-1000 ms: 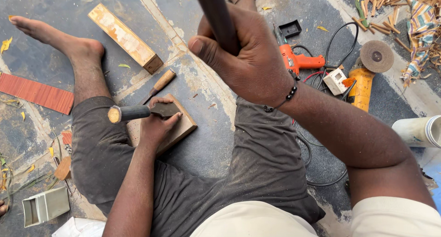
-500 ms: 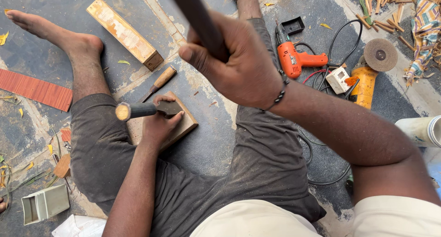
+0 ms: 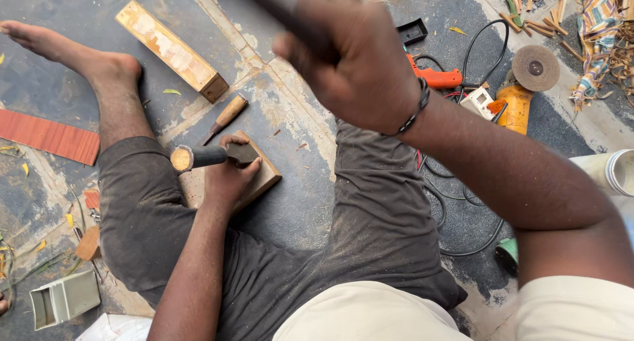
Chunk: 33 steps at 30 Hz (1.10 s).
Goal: The person sits on the floor and uses a chisel and hammer to carve a small rectangular piece of wood. They repeatedly strike the chisel to remove wood chips, occasionally pausing to adjust the tool or inspect the work. The task involves manual shaping of the wood block using hand tools.
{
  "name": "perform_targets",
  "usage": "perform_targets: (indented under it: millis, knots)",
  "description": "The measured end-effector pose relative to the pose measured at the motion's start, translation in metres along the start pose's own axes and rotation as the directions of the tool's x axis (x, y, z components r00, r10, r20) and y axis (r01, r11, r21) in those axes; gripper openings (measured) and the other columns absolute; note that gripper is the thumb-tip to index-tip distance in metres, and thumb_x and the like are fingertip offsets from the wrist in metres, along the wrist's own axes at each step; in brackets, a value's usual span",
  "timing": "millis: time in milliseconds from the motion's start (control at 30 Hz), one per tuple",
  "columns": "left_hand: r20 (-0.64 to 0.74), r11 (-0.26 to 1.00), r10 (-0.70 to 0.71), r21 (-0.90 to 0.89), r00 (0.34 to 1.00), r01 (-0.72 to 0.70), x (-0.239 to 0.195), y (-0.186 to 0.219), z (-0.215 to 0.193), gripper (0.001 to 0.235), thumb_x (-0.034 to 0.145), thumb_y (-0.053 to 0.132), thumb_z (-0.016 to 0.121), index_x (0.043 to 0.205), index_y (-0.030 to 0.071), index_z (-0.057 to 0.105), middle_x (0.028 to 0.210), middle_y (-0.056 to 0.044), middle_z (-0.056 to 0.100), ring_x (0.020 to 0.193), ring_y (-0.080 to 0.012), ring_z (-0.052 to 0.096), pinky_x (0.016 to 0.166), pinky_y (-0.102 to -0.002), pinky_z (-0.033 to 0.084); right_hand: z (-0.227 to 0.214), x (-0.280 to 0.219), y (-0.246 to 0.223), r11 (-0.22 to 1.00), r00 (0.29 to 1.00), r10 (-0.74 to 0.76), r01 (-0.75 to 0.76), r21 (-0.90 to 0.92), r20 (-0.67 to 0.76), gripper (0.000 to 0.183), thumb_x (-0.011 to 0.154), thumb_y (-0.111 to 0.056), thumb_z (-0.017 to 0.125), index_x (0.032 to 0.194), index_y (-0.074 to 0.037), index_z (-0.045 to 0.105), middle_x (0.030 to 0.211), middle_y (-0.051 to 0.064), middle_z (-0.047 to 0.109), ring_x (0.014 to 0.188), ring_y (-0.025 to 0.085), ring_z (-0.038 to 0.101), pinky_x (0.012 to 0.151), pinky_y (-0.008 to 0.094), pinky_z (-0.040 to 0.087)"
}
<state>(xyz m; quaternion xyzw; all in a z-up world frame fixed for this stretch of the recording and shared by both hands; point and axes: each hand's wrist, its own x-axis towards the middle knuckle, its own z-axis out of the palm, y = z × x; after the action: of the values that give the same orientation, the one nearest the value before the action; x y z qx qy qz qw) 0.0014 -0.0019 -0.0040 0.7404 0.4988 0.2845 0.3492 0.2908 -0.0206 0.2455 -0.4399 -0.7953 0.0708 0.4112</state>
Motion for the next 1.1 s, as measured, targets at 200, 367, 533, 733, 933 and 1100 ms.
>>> perform_targets:
  millis: [200, 367, 533, 733, 933, 1100]
  knots:
    - [0.037, 0.999, -0.044, 0.018, 0.998, 0.043, 0.001, 0.003, -0.003, 0.046, 0.078, 0.018, 0.088, 0.114, 0.01, 0.058, 0.099, -0.009, 0.071, 0.091, -0.0193, 0.073, 0.08, -0.031, 0.061, 0.019, 0.001, -0.003, 0.975, 0.997, 0.069, -0.062, 0.214, -0.025, 0.024, 0.113, -0.021, 0.067, 0.1, -0.005, 0.056, 0.065, 0.004, 0.05, 0.053, 0.015, 0.049, 0.054, 0.035, 0.039]
    - [0.02, 1.0, -0.005, 0.021, 1.0, 0.004, 0.004, 0.002, -0.001, 0.047, 0.076, 0.016, 0.089, 0.112, 0.009, 0.06, 0.101, -0.011, 0.071, 0.092, -0.0208, 0.073, 0.08, -0.032, 0.06, 0.033, -0.02, 0.019, 0.815, 0.943, 0.044, 0.156, -0.558, 0.329, 0.016, 0.092, -0.016, 0.074, 0.092, -0.01, 0.06, 0.062, 0.008, 0.061, 0.048, 0.027, 0.062, 0.038, 0.042, 0.043]
    - [-0.025, 1.0, -0.022, 0.0, 0.999, 0.022, -0.002, -0.004, -0.001, 0.05, 0.076, 0.017, 0.091, 0.113, 0.008, 0.059, 0.104, -0.01, 0.072, 0.096, -0.0206, 0.072, 0.082, -0.033, 0.058, 0.01, -0.008, 0.005, 0.936, 0.989, -0.142, 0.146, -0.32, 0.034, 0.017, 0.091, -0.015, 0.073, 0.093, -0.007, 0.058, 0.068, 0.009, 0.06, 0.062, 0.03, 0.063, 0.054, 0.045, 0.047]
    - [-0.008, 0.999, -0.021, -0.044, 1.0, 0.02, -0.002, -0.004, 0.001, 0.047, 0.077, 0.017, 0.089, 0.111, 0.008, 0.059, 0.102, -0.009, 0.071, 0.095, -0.0181, 0.073, 0.082, -0.031, 0.059, 0.007, 0.008, -0.003, 0.947, 0.987, 0.128, -0.092, 0.307, -0.101, 0.03, 0.113, -0.03, 0.066, 0.095, -0.007, 0.058, 0.065, 0.004, 0.049, 0.054, 0.012, 0.046, 0.052, 0.031, 0.038]
    - [0.025, 0.998, -0.051, -0.02, 0.998, 0.052, -0.001, -0.003, 0.0, 0.047, 0.076, 0.016, 0.089, 0.112, 0.008, 0.06, 0.099, -0.009, 0.07, 0.09, -0.0191, 0.072, 0.079, -0.032, 0.058, 0.031, -0.025, 0.02, 0.92, 0.932, 0.131, 0.013, -0.391, 0.339, 0.015, 0.093, -0.014, 0.072, 0.097, -0.007, 0.059, 0.068, 0.012, 0.063, 0.062, 0.033, 0.067, 0.053, 0.048, 0.049]
    - [-0.019, 0.999, 0.039, -0.033, 0.999, -0.039, 0.0, -0.008, 0.0, 0.048, 0.076, 0.017, 0.089, 0.113, 0.008, 0.059, 0.106, -0.008, 0.071, 0.097, -0.0186, 0.071, 0.084, -0.032, 0.058, 0.024, -0.036, 0.021, 0.889, 0.901, 0.252, -0.072, -0.452, 0.352, 0.014, 0.092, -0.018, 0.074, 0.094, -0.009, 0.063, 0.067, 0.012, 0.065, 0.059, 0.034, 0.066, 0.051, 0.049, 0.048]
